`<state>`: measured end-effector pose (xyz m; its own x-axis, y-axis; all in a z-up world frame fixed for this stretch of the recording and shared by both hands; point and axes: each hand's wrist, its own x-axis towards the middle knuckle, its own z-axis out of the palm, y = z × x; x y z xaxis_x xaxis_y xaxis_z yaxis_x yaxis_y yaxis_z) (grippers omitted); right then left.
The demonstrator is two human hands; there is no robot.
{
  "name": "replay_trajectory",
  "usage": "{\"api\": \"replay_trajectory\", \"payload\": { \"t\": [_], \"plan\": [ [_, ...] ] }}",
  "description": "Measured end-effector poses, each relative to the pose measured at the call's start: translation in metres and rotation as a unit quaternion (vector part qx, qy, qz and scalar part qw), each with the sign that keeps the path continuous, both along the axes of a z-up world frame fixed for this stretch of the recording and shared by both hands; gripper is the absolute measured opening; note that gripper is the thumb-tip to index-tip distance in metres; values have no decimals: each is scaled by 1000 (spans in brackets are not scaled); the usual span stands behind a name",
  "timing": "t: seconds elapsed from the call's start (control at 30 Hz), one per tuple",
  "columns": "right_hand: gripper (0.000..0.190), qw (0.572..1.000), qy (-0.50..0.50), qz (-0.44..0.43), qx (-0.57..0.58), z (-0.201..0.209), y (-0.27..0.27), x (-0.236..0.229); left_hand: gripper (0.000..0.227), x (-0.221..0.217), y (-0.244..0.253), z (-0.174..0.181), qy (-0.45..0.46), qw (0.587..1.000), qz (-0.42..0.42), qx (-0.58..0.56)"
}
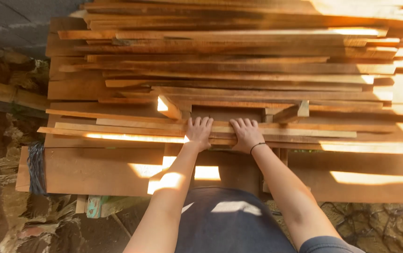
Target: The recorder sorts through a stack of wooden slats, aligns them on a wooden frame, and ties them into bundles using plastic straps.
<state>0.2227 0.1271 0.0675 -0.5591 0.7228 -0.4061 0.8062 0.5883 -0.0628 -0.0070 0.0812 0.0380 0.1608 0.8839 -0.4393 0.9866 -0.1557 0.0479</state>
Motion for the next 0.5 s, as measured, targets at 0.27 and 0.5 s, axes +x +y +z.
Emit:
{"api": "replay_trajectory", "payload": {
  "t": [0.27, 0.5],
  "plan": [
    [113, 1000, 17, 21, 6, 1, 8, 2, 111, -8, 11, 18, -62, 997, -36, 36],
    [112, 999, 33, 13, 8, 0, 5, 1, 108, -11, 7, 16, -66, 996, -46, 49]
  ]
}}
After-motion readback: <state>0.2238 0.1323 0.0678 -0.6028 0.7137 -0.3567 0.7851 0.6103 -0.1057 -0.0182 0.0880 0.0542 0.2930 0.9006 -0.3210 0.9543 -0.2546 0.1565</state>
